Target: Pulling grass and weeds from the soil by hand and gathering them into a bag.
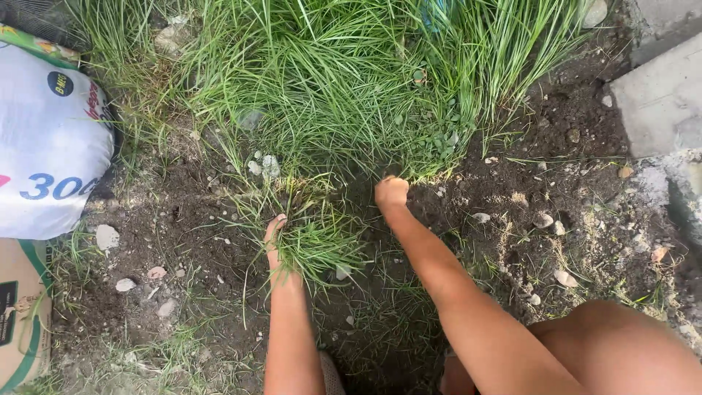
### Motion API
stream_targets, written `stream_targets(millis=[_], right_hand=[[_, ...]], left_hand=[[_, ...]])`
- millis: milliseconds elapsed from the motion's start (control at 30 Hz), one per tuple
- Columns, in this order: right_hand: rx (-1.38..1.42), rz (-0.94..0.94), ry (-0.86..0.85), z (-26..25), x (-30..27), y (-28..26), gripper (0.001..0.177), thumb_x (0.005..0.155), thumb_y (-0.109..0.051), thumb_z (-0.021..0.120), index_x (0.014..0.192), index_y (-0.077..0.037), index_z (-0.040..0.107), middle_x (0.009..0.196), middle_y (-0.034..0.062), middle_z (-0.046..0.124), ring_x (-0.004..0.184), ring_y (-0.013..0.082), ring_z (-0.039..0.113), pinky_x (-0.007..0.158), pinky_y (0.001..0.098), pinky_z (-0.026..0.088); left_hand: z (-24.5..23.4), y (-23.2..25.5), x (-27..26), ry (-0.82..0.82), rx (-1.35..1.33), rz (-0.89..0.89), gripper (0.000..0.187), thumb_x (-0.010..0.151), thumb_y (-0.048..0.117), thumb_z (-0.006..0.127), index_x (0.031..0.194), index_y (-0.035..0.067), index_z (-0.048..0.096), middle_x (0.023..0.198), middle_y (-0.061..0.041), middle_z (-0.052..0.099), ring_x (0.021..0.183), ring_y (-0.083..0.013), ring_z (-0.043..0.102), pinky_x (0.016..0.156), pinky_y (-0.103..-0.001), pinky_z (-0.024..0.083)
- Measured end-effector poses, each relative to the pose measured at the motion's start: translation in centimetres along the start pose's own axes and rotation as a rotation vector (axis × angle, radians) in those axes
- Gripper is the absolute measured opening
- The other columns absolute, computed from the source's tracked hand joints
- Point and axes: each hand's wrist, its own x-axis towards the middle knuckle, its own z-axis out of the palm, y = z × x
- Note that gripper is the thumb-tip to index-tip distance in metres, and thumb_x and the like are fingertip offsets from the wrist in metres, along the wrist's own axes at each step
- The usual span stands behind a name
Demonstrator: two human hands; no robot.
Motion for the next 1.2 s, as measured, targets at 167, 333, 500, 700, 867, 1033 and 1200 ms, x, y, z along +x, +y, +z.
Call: stream_targets(millis=[167,333,500,700,867,1033,1200], right_hand=[[0.267,-0.085,0.052,-1.3,-0.1,2.6,0.022,0.089,-0.017,0.062,0.098,-0.012,0.081,0.101,0.0129,0.075,0.095,0.0321,0.075,0.075,0.0438,0.060],[0.304,-0.152,0.134,-2.7,-2.4,2.1,0.020,0.097,-0.016,0.056,0.102,-0.008,0.073,0.102,0.0167,0.077,0.088,0.0305,0.076,0.073,0.0419,0.061],[0.215,-0.168,0.425,1.7,0.4,4.6,0.022,0.095,-0.016,0.053,0.113,-0.006,0.061,0.131,0.0229,0.063,0.071,0.0315,0.075,0.058,0.0449,0.059],[-0.265,-0.036,0.467,0.8,-0.3,4.1,0.045,0.091,-0.023,0.050,0.131,-0.004,0.057,0.103,0.0178,0.068,0.066,0.0338,0.074,0.055,0.0551,0.057],[-0.332,0.061,0.196,2.9,2.0,3.6,0.046,0.097,-0.026,0.053,0.131,0.003,0.062,0.108,0.0167,0.068,0.089,0.0290,0.067,0.068,0.0462,0.052],[-0.111,0.061,0.010,-0.1,2.5,5.0,0.041,0.095,-0.024,0.063,0.129,-0.002,0.065,0.121,0.0136,0.068,0.105,0.0282,0.065,0.083,0.0428,0.051],[0.236,0.003,-0.025,-3.2,-0.4,6.5,0.025,0.098,-0.019,0.058,0.113,-0.007,0.074,0.116,0.0136,0.074,0.106,0.0274,0.071,0.084,0.0408,0.059]], left_hand=[[2.4,-1.3,0.3,0.087,0.073,-0.001,0.033,0.074,0.031,0.081,0.096,0.010,0.069,0.092,-0.006,0.068,0.077,-0.0227,0.064,0.069,-0.036,0.055],[0.5,-3.6,4.8,0.121,0.105,-0.048,0.033,0.075,0.033,0.080,0.097,0.011,0.068,0.091,-0.006,0.067,0.076,-0.0235,0.063,0.068,-0.037,0.054],[2.1,-4.1,2.8,0.126,0.165,-0.049,0.039,0.072,0.036,0.080,0.099,0.010,0.071,0.093,-0.006,0.068,0.080,-0.0237,0.063,0.073,-0.037,0.051],[2.4,-4.5,1.8,0.079,0.174,-0.051,0.040,0.071,0.035,0.083,0.097,0.009,0.068,0.094,-0.008,0.066,0.081,-0.0244,0.060,0.074,-0.038,0.049],[3.5,-3.9,0.1,0.088,0.210,-0.034,0.037,0.071,0.035,0.081,0.094,0.010,0.067,0.088,-0.006,0.066,0.078,-0.0222,0.060,0.072,-0.037,0.048],[4.6,-3.1,-2.7,0.021,0.246,-0.006,0.036,0.073,0.038,0.077,0.094,0.009,0.069,0.085,-0.006,0.066,0.076,-0.0211,0.060,0.071,-0.035,0.048],[3.0,-3.5,-0.7,0.026,0.270,-0.010,0.037,0.076,0.038,0.079,0.093,0.009,0.065,0.082,-0.005,0.062,0.072,-0.0208,0.056,0.068,-0.035,0.045]])
